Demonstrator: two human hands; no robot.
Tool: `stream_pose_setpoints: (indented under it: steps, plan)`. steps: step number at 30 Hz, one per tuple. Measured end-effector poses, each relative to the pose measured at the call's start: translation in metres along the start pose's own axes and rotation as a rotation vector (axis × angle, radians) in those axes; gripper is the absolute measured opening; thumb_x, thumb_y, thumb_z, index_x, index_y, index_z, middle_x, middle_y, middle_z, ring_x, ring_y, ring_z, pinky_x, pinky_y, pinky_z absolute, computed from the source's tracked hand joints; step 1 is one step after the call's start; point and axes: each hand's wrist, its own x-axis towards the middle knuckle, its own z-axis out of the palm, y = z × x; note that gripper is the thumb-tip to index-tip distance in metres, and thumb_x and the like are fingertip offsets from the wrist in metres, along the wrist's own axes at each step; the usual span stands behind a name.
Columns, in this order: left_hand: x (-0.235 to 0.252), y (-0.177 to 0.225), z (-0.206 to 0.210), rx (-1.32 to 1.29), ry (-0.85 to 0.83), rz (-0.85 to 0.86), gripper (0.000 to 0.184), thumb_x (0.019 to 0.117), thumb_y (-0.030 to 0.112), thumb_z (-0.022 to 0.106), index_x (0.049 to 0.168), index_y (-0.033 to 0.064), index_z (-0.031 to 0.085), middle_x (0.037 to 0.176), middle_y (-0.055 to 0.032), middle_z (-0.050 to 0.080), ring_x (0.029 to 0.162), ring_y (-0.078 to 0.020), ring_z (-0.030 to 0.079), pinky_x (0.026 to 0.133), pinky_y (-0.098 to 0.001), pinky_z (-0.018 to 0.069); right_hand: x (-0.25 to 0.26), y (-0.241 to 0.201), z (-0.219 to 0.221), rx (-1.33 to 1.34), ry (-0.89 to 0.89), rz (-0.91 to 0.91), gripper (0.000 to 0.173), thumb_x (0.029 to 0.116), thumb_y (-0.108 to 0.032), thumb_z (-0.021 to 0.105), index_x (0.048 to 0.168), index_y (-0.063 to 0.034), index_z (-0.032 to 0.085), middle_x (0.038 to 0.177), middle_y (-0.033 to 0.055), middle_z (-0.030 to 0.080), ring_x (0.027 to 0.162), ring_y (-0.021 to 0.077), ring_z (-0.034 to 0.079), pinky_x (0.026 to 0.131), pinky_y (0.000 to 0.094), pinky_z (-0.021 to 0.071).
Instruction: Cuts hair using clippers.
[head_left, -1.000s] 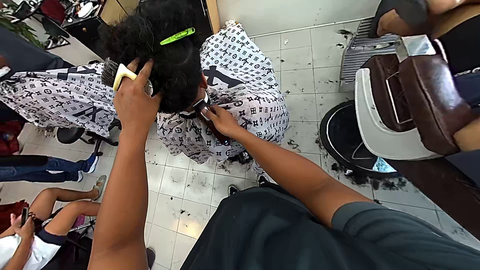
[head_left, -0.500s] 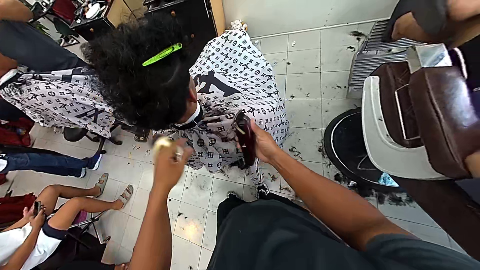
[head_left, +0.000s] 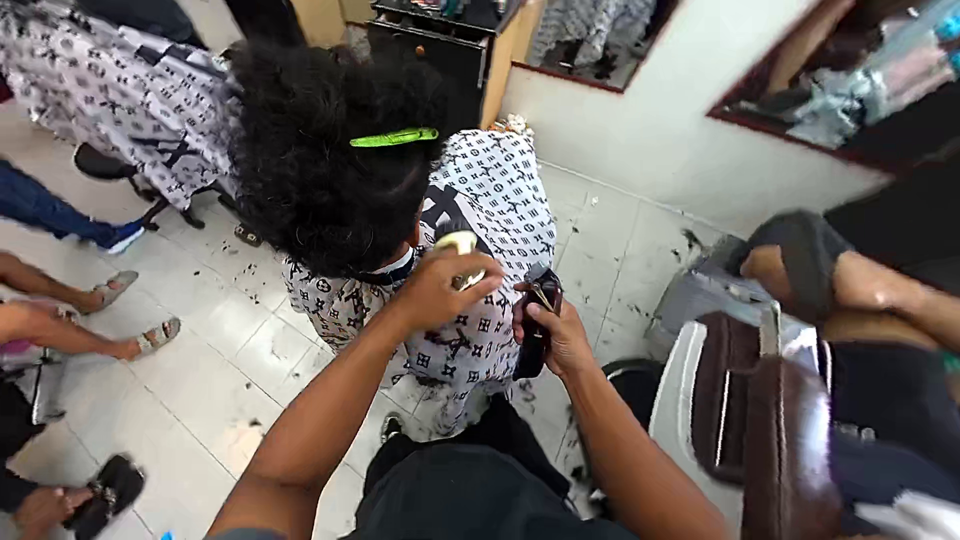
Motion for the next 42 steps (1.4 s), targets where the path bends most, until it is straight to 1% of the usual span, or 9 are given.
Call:
stream_pose_setpoints:
  steps: [2,6,10,13,15,18,23,30,42]
  plan:
    - [0.032,-0.021,0.021,0.007,0.313,0.064,0.018,0.0958,0.011,0.065,0.103,-0.0022,0.075,0.096,-0.0120,0.075,0.086,-0.0137,0.069,0.080,-0.0333,0.0571,0.030,-0.011,-0.020,0.007,-0.117,-0.023,0.060,0.0859,-0.043,0.079,0.120,-0.0006,0.055,0.074,0.0004,0.069,0.054,0.0118,0.065,0.051,0.0272,0.0581]
    - [0.062,-0.030,0.044,-0.131,0.402,-0.437,0.018,0.1010,0.013,0.062,0.112,0.0002,0.069,0.092,-0.0075,0.070,0.069,-0.0070,0.064,0.059,-0.0227,0.0529,0.086,-0.037,-0.051,-0.040,-0.315,0.016,0.061,0.0863,-0.049,0.077,0.120,-0.0029,0.057,0.073,-0.0006,0.070,0.053,0.0105,0.065,0.051,0.0258,0.0582]
    - [0.056,-0.030,0.057,0.310,0.505,-0.283,0.019,0.0955,0.012,0.066,0.107,0.0008,0.076,0.099,-0.0133,0.075,0.089,-0.0177,0.071,0.082,-0.0361,0.0575,0.130,-0.064,-0.069,-0.177,-0.487,0.140,0.059,0.0839,-0.049,0.076,0.120,-0.0057,0.056,0.074,-0.0002,0.069,0.057,0.0116,0.066,0.056,0.0273,0.0595]
    - [0.059,-0.007,0.059,0.036,0.544,-0.594,0.025,0.0983,0.012,0.065,0.121,0.0020,0.067,0.089,-0.0056,0.069,0.067,-0.0076,0.064,0.058,-0.0238,0.0542,0.152,-0.074,-0.050,-0.210,-0.536,0.205,0.056,0.1036,-0.058,0.036,0.115,-0.0069,0.057,0.081,0.0023,0.069,0.065,0.0142,0.067,0.061,0.0321,0.0594]
    - [0.053,0.011,0.068,0.230,0.483,-0.633,0.034,0.0971,0.015,0.067,0.129,0.0043,0.065,0.092,-0.0094,0.069,0.076,-0.0164,0.064,0.070,-0.0351,0.0545,0.168,-0.079,-0.024,-0.142,-0.553,0.237,0.054,0.1093,-0.046,0.018,0.120,-0.0085,0.056,0.085,0.0027,0.068,0.068,0.0148,0.067,0.062,0.0333,0.0601]
    - [0.032,0.023,0.086,0.840,0.623,-0.489,0.022,0.0962,0.019,0.069,0.113,0.0073,0.075,0.103,-0.0170,0.073,0.088,-0.0308,0.072,0.075,-0.0494,0.0589,0.191,-0.076,0.010,-0.168,-0.724,0.168,0.040,0.1072,-0.037,0.034,0.124,-0.0071,0.055,0.091,0.0025,0.068,0.072,0.0138,0.068,0.064,0.0338,0.0611]
    - [0.028,0.021,0.060,1.190,0.940,-0.535,0.020,0.1004,0.022,0.066,0.109,0.0103,0.079,0.106,-0.0202,0.072,0.097,-0.0333,0.070,0.081,-0.0494,0.0553,0.202,-0.066,0.048,-0.535,-0.950,0.091,0.036,0.1058,-0.034,0.054,0.117,-0.0005,0.062,0.090,0.0089,0.067,0.073,0.0152,0.067,0.069,0.0361,0.0594]
    - [0.027,0.018,0.053,1.086,1.030,-0.783,0.024,0.1013,0.031,0.064,0.112,0.0156,0.079,0.105,-0.0190,0.071,0.097,-0.0334,0.068,0.083,-0.0525,0.0517,0.199,-0.052,0.065,-0.556,-0.930,0.030,0.036,0.1042,-0.037,0.059,0.115,-0.0022,0.063,0.090,0.0080,0.066,0.077,0.0138,0.064,0.074,0.0353,0.0549]
    - [0.022,0.016,0.055,1.023,1.062,-0.796,0.023,0.1007,0.031,0.065,0.111,0.0152,0.078,0.102,-0.0154,0.071,0.092,-0.0287,0.066,0.081,-0.0491,0.0504,0.192,-0.049,0.064,-0.537,-0.911,-0.001,0.037,0.1050,-0.038,0.057,0.118,-0.0030,0.063,0.092,0.0083,0.068,0.081,0.0139,0.066,0.076,0.0350,0.0558]
